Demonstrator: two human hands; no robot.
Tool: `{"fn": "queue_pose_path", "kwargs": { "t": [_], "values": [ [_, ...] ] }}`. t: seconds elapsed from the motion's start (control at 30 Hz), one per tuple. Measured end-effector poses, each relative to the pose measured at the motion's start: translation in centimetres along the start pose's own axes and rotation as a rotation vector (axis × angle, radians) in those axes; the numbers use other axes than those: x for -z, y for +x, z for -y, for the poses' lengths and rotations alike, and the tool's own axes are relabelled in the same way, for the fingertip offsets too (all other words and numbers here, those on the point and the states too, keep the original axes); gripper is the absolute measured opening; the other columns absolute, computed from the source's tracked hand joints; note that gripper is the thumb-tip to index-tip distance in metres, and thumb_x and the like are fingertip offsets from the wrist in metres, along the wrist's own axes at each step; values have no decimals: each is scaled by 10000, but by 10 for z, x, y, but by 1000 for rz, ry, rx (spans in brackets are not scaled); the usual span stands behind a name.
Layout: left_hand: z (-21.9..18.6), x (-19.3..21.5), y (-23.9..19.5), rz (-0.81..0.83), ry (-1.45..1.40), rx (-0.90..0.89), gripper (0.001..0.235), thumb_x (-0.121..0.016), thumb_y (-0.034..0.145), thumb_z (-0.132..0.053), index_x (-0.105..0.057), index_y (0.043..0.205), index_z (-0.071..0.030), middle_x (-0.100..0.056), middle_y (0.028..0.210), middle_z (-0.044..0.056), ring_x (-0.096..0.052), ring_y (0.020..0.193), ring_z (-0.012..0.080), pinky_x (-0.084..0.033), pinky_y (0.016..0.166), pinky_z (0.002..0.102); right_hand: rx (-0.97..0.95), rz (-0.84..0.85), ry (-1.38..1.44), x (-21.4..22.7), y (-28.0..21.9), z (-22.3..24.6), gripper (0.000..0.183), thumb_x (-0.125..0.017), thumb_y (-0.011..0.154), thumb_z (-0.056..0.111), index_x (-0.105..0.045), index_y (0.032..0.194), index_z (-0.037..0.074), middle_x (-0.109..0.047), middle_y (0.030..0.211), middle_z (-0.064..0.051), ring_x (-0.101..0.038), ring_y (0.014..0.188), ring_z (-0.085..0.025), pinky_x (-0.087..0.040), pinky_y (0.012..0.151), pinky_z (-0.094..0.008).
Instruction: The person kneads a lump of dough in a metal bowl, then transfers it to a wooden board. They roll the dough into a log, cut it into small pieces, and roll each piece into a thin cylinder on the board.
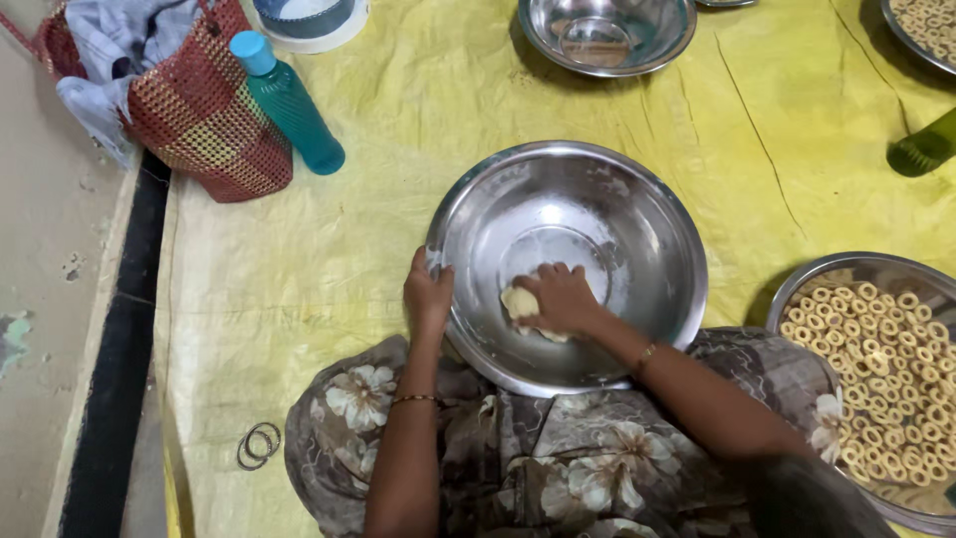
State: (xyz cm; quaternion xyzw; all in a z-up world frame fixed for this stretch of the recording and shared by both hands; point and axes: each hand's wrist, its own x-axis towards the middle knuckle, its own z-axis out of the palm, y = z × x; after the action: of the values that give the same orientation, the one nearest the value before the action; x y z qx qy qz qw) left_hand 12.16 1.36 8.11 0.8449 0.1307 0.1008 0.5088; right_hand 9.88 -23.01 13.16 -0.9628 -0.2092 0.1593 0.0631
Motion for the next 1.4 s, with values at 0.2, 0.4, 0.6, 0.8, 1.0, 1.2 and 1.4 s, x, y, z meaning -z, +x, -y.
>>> {"fn": "queue_pose_path", "kwargs": {
  "t": [0.2,0.4,0.6,0.8,1.0,1.2,1.4],
  "values": [
    [-9,0,-1,-46,16,-7,585,-758,853,-195,-572,1387,-40,-715,1205,215,-707,1083,363,-554,913,433,-125,114,402,16,44,-35,704,-642,782,703,-661,1355,293,-739,1229,-164,-684,1120,-326,-525,994,-469],
    [-25,9,-13,-53,-97,125,492,-728,846,-167,-619,1318,-83,-750,1146,171,-732,1037,340,-553,886,436,-353,-179,1016,-19,44,-85,557,-679,897,489,-667,1289,94,-767,1104,-128,-755,977,-264,-601,887,-403],
    [-22,7,-16,-65,-52,73,511,-741,849,-175,-599,1331,-80,-728,1149,189,-710,1039,362,-546,886,442,-357,-666,1585,-14,29,-109,459,-722,943,382,-668,1235,33,-727,1108,-164,-710,955,-284,-597,814,-410],
    [-24,5,-19,-75,-37,44,514,-741,824,-182,-621,1314,-80,-741,1153,182,-719,1042,362,-553,899,436,-90,-789,168,30,13,-72,693,-902,579,339,-680,1179,72,-647,1201,-170,-613,1095,-348,-517,893,-473],
    [-50,16,-10,-47,317,-52,887,-828,816,-307,-373,1525,-29,-500,1425,270,-470,1316,448,-405,1050,495,29,-514,701,20,7,-44,508,-699,863,386,-655,1318,165,-688,1230,-80,-693,1072,-271,-544,1012,-422],
    [-82,-14,9,359,348,-363,1096,-858,769,-391,-221,1598,-62,-270,1630,251,-270,1507,378,-293,1242,466,105,-853,347,-6,30,-63,495,-589,980,252,-527,1448,104,-543,1451,-191,-488,1331,-404,-367,1141,-528],
    [-95,-73,1,664,638,-533,1395,-961,605,-494,-67,1597,-93,-118,1663,196,-96,1546,390,-174,1216,600,106,-687,174,-38,43,-74,535,-590,984,335,-522,1464,108,-428,1522,-217,-399,1398,-441,-326,1118,-551]
  ]
}}
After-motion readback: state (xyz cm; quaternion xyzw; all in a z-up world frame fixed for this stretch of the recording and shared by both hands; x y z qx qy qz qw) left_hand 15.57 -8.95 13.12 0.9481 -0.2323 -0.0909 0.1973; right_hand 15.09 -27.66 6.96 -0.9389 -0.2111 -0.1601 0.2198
